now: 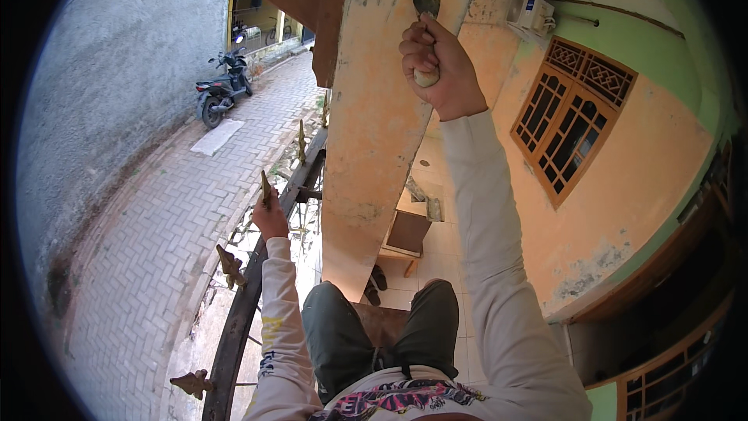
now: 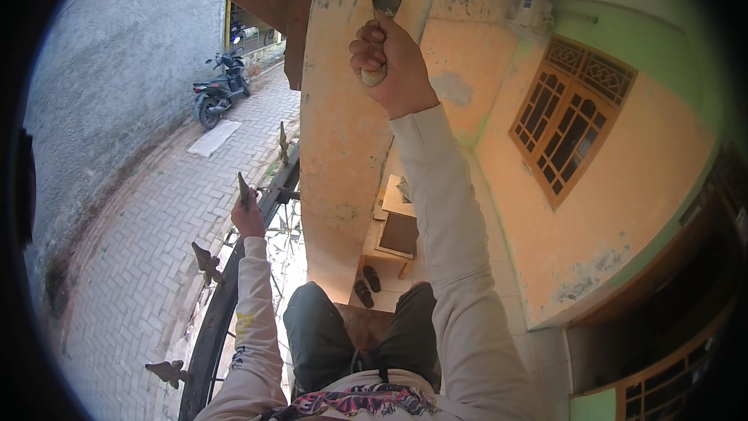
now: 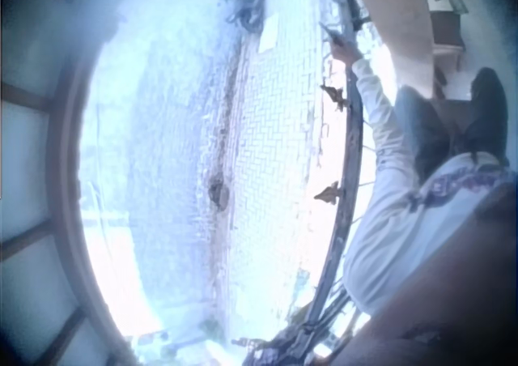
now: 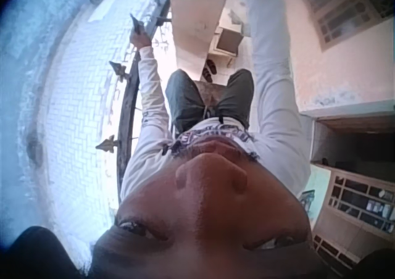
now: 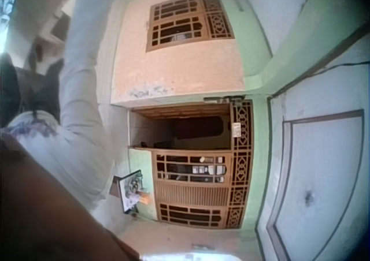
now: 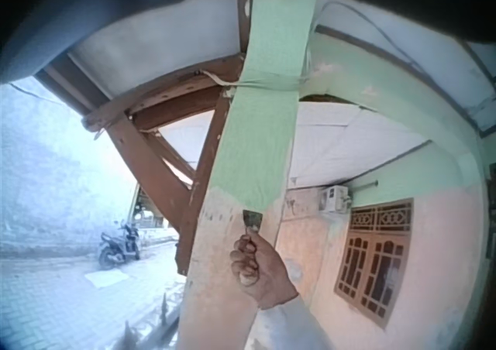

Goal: The person scrapes a vertical wall surface with a hand scraper, removing loose paint or plaster. The person holds the wall with the left hand and uses the scraper with the right hand to work along the surface.

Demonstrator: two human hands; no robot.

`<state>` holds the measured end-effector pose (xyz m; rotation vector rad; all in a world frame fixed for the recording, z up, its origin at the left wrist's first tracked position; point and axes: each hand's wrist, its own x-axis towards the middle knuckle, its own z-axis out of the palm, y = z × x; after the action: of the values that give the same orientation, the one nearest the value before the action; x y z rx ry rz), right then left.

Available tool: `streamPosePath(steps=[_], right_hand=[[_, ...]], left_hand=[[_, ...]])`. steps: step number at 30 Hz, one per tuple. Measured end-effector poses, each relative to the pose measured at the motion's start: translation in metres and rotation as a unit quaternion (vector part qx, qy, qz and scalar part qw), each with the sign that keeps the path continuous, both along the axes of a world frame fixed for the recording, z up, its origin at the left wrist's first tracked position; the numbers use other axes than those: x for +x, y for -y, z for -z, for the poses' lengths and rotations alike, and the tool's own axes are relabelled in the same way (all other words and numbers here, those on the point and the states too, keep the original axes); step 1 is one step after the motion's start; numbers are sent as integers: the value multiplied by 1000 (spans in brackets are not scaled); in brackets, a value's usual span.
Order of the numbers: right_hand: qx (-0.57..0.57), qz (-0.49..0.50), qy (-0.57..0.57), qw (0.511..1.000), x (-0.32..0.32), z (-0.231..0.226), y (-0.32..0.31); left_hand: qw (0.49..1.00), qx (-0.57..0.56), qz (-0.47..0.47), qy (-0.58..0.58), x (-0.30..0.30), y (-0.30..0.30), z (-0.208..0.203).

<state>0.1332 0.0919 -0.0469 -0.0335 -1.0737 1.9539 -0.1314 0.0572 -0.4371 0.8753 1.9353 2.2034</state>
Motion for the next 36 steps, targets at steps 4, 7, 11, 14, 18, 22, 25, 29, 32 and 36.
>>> streamPosePath(steps=[4, 7, 11, 14, 18, 22, 25, 29, 32, 36], right_hand=[[56, 45, 58, 996, 8, 6, -15], [80, 38, 55, 995, 11, 10, -16], [91, 37, 61, 993, 21, 15, -16], [101, 35, 83, 991, 28, 10, -21], [112, 34, 79, 990, 30, 11, -22], [116, 14, 86, 989, 40, 1, -30], [108, 10, 54, 993, 30, -11, -25], [62, 13, 41, 997, 29, 10, -10], [54, 33, 61, 996, 29, 6, -7], [63, 46, 63, 995, 31, 10, -9]], left_hand=[[996, 76, -38, -40, 0, -13, 7], [996, 76, -32, -41, 1, -15, 10], [996, 64, -40, -54, -1, -7, 8], [995, 79, -43, -51, -1, -7, 8], [1000, 16, -5, -7, 6, 6, -10], [1000, 29, -2, 3, 14, 9, -17], [1000, 24, -11, -11, 9, 10, -16], [999, 25, -11, -20, 10, 12, -15], [1000, 17, -21, -8, 13, 13, -16], [997, 64, -37, -35, 9, 5, -11]])
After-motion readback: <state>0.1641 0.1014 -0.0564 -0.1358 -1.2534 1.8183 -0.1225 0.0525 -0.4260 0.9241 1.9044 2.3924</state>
